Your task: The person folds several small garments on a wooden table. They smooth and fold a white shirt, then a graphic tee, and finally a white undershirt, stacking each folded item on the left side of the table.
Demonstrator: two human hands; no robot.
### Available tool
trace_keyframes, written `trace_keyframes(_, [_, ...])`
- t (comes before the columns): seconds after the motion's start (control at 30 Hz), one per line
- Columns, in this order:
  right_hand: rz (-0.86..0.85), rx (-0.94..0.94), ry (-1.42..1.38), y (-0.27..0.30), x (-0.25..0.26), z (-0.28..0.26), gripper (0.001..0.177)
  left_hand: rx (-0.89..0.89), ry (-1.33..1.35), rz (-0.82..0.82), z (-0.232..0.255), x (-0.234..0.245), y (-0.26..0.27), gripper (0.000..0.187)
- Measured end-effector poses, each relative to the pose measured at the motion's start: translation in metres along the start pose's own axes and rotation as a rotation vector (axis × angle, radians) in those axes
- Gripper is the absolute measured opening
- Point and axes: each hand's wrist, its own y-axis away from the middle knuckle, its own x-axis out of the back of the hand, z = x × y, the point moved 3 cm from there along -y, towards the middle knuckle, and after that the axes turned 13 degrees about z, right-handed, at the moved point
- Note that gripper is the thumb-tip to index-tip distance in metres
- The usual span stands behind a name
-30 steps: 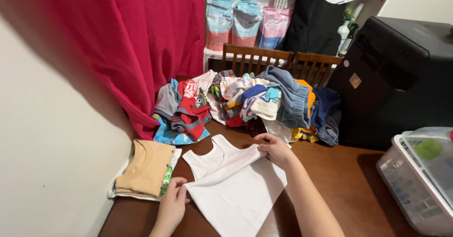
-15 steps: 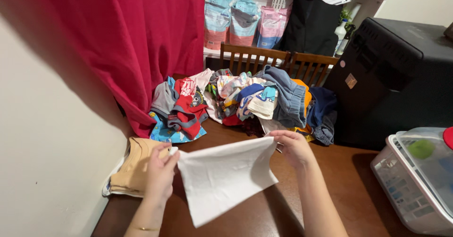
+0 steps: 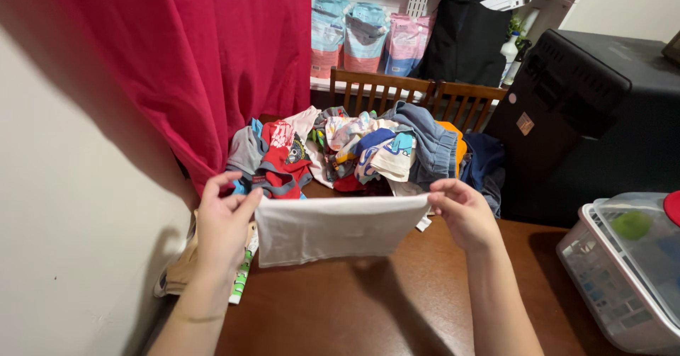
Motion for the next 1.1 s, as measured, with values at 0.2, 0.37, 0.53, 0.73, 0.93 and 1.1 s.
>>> trace_keyframes(0.2, [0.054,-0.026,0.019,-0.041,-0.013,0.02,0.021,-0.064,-0.096,-0.006,-0.015,-0.022,-0.041,0.046])
trace_keyframes(0.37, [0.097,0.124,-0.025,-0.072,-0.028,0.009,0.02,-0.267,-0.192,0.04,-0.006,-0.041,-0.069,0.04])
trace_keyframes(0.53, [0.124,0.24,0.089,-0.055,-0.006,0.03,0.022,-0.455,-0.454,-0.015,-0.024,-0.008,-0.045,0.033])
trace_keyframes(0.73, [0.013,0.085,0.418,0.02,0.043,0.128,0.017,-0.307,-0.969,-0.191,-0.087,0.054,0.047,0.031])
trace_keyframes(0.93, [0.029,0.06,0.819,0.067,0.07,0.151,0.02,-0.277,-1.162,-0.334,-0.096,0.066,0.086,0.039])
trace_keyframes(1.1, [0.009,0.051,0.916,0.089,0.06,0.133,0.023,-0.282,-1.342,-0.465,-0.079,0.061,0.092,0.035])
